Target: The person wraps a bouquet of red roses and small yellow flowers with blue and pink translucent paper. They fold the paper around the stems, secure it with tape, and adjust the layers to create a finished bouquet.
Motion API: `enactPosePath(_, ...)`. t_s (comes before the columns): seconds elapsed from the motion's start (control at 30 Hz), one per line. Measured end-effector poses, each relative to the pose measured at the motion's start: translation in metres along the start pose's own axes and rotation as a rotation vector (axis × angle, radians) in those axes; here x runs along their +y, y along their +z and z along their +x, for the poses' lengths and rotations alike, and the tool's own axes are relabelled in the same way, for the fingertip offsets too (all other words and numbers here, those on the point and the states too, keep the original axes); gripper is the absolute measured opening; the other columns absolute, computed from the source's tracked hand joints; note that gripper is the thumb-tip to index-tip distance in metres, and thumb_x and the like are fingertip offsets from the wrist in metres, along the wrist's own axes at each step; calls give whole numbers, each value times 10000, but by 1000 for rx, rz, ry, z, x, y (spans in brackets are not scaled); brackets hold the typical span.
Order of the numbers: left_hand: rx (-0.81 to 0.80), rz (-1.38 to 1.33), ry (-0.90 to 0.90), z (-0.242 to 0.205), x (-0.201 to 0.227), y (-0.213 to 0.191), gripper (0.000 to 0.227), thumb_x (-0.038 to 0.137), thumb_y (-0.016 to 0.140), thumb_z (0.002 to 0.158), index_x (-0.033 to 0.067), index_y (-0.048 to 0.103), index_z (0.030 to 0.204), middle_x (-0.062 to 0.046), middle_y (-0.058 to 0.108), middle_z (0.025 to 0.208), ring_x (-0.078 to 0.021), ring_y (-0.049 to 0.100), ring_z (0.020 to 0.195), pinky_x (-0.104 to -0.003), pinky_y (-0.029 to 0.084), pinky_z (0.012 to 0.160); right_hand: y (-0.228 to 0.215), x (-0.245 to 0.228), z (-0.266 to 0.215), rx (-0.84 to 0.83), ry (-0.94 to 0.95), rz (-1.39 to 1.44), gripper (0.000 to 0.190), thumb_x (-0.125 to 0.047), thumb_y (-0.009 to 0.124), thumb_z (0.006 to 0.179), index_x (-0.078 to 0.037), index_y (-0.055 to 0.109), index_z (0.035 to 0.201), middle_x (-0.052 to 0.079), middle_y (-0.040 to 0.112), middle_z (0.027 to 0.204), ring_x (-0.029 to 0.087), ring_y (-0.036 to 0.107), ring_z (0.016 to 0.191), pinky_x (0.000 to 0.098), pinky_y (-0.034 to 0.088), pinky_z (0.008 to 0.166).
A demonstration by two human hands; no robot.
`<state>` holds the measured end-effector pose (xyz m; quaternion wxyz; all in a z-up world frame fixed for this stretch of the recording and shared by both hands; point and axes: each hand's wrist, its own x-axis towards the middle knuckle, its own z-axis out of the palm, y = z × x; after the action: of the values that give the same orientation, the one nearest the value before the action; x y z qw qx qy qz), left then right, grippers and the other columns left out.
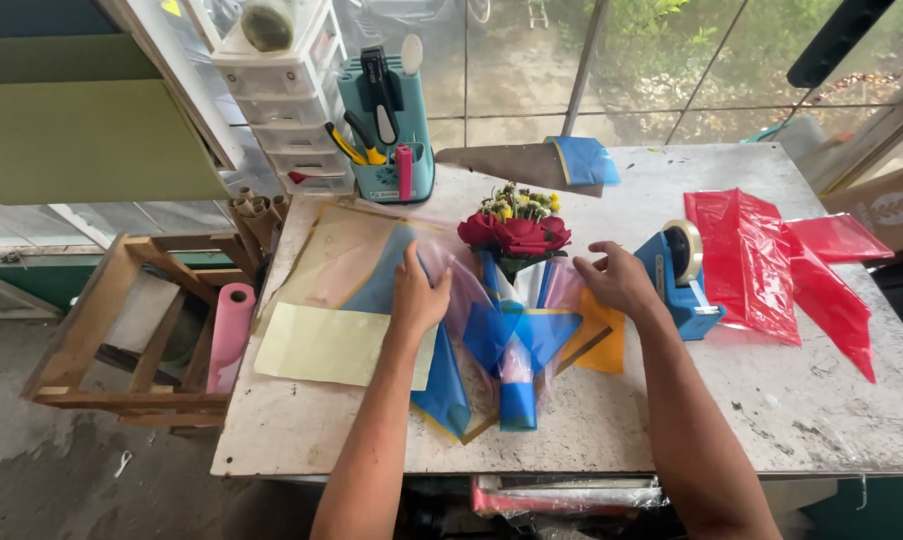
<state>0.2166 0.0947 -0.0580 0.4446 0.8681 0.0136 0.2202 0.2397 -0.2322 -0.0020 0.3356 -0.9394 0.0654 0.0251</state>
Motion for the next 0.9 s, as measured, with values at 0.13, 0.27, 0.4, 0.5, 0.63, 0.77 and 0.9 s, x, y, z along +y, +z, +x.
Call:
enactPosePath(0.13,62,39,41,14,1,9,783,240,784,897,55,324,1503,-353,609,1171,-519,621,1050,-540,510,892,9,2,4,8,-106,115,533,-343,719,938,-33,611,1358,194,736,1109,266,729,962,395,594,834)
enactPosePath(0.27,24,-70,-36,9,25,-10,783,196,789,868,50,334,1488,-258,721,975,-444,706,919,-506,550,798,-1,-41,-26,-42,1,319,504,-259,623,955,-81,510,1412,149,691,1020,278,721,839,443,608,702)
enactPosePath(0.4,-33,-100,-103,-2,43,-25,819,175,786,835,30,314,1489,-210,744,834,-394,741,807,-476,566,751,18,-25,-12,42,-99,273,446,-228,560,1011,-54,481,1414,158,723,949,256,724,837,388,594,743)
enactPosePath(0.5,-114,-123,-166,-9,45,-27,875,141,737,811,-8,245,1520,-206,749,785,-382,749,748,-463,579,734,25,-25,-11,139,-139,280,458,-206,550,1017,-36,447,1429,181,725,923,255,721,842,374,560,760)
enactPosePath(0.63,-207,-124,-215,-12,66,-36,901,171,719,821,-50,199,1524,-255,725,822,-406,747,732,-471,599,721,19,-27,-11,80,-81,326,549,-336,596,1012,-15,432,1426,151,686,988,237,719,881,365,596,723)
enactPosePath(0.77,-320,-201,-279,-17,85,-40,713,206,672,838,-74,345,1407,-276,729,852,-392,758,649,-461,630,622,-1,-24,-19,-256,20,257,575,-486,642,958,34,687,1198,149,738,860,236,724,741,376,606,655)
enactPosePath(0.9,-236,-69,-30,-37,49,-11,435,235,716,880,-78,571,1146,-285,735,841,-397,733,670,-462,606,608,0,-5,-12,-353,-10,26,588,-494,653,975,77,796,998,142,735,799,181,670,674,354,542,631)
